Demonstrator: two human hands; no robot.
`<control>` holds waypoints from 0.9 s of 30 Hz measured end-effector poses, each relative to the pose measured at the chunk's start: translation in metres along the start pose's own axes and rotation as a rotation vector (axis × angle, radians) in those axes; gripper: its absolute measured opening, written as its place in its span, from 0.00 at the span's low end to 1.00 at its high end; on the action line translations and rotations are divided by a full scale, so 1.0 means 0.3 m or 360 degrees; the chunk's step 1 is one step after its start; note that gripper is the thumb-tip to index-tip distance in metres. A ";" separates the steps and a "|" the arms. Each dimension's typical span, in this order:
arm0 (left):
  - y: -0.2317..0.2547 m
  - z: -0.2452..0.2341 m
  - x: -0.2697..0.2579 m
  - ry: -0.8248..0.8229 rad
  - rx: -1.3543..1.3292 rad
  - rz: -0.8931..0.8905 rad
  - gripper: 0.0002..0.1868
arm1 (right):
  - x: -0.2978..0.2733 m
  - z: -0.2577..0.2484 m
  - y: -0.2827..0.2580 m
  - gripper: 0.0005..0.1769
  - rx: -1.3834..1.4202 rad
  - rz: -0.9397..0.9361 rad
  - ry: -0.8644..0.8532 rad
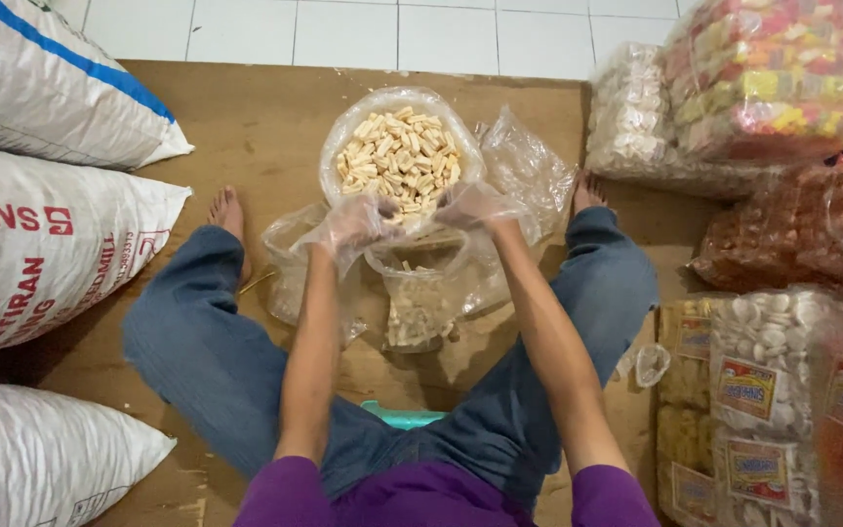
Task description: A person wearing plastic gloves is manually transferring small, light-colored snacks from a large plastic bowl into a clear plastic bag.
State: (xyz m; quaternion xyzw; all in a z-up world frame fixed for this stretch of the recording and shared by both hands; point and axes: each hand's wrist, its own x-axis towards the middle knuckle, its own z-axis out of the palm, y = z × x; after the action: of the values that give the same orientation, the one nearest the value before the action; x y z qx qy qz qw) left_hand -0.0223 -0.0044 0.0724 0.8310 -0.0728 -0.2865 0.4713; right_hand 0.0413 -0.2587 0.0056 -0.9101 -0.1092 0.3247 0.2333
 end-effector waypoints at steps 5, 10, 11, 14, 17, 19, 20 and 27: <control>-0.335 0.048 0.259 0.0652 0.1025 0.0283 0.32 | 0.016 0.039 -0.033 0.25 -0.0360 -0.0132 0.0363; -0.395 0.034 0.315 0.0830 0.0968 0.0160 0.35 | 0.087 0.064 -0.134 0.23 -0.0198 -0.0019 0.0479; -0.412 0.032 0.325 0.0911 0.0969 0.0146 0.33 | 0.043 0.036 -0.191 0.23 -0.0050 -0.0086 0.0485; -0.458 0.016 0.383 0.1156 0.0968 0.0108 0.27 | 0.155 0.082 -0.183 0.24 0.0072 -0.0276 0.0485; -0.454 0.014 0.361 0.1104 0.0845 0.0180 0.26 | -0.005 0.068 -0.320 0.30 0.0051 -0.0446 0.0637; -0.447 0.020 0.348 0.1059 0.0753 0.0238 0.26 | 0.121 0.140 -0.244 0.29 0.0094 -0.0478 0.0602; -0.439 0.016 0.345 0.1019 0.0663 0.0305 0.26 | 0.186 0.169 -0.209 0.28 0.0131 -0.0513 0.0576; -0.401 0.007 0.299 0.0851 0.0300 0.0554 0.25 | 0.235 0.224 -0.211 0.16 0.0066 -0.0748 0.0669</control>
State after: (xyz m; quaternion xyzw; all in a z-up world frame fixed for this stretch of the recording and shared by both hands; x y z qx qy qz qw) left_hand 0.0326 0.0246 -0.0643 0.8918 -0.1136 0.0345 0.4366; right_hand 0.0491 -0.1552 -0.0468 -0.9022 -0.2593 0.0689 0.3378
